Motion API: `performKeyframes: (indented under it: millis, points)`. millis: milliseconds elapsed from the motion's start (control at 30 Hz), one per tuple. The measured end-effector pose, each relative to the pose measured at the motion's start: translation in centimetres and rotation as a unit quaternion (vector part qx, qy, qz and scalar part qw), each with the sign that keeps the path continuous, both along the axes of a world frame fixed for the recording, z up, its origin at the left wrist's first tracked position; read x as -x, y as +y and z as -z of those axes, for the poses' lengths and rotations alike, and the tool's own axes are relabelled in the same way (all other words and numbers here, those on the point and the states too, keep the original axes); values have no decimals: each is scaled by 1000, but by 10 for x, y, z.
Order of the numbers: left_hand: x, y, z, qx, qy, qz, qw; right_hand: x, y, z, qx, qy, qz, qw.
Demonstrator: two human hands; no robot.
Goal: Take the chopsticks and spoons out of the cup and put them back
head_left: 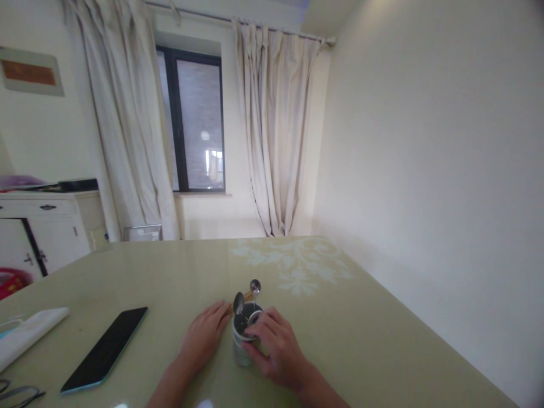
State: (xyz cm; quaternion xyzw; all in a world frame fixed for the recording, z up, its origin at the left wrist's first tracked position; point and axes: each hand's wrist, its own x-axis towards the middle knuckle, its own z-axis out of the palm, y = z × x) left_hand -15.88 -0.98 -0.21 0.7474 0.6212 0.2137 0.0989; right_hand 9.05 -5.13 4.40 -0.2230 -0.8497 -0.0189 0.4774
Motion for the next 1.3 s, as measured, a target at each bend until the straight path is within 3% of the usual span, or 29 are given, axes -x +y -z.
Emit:
performKeyframes:
  millis: [200, 333, 633, 867, 1067, 1200, 1300]
  points:
    - [-3, -1, -3, -14, -73, 66, 995, 3, -3, -5, -49, -8, 4, 999]
    - [-4, 4, -1, -21, -90, 62, 994, 5, -3, -5, -94, 7, 18, 995]
    - [-14, -7, -13, -39, 77, 77, 993, 2, -13, -10, -154, -33, 48, 986]
    - [-15, -8, -21, 11, 94, 94, 991, -1, -13, -12, -148, -42, 28, 988]
    - [-15, -4, -18, -5, 89, 74, 993, -8, -10, -6, -89, 61, 32, 994]
    - [-15, -3, -14, -6, 93, 87, 992, -12, 2, -2, 20, 233, 81, 969]
    - [-13, -2, -13, -1, 107, 66, 992, -15, 13, 2, 138, 292, 81, 943]
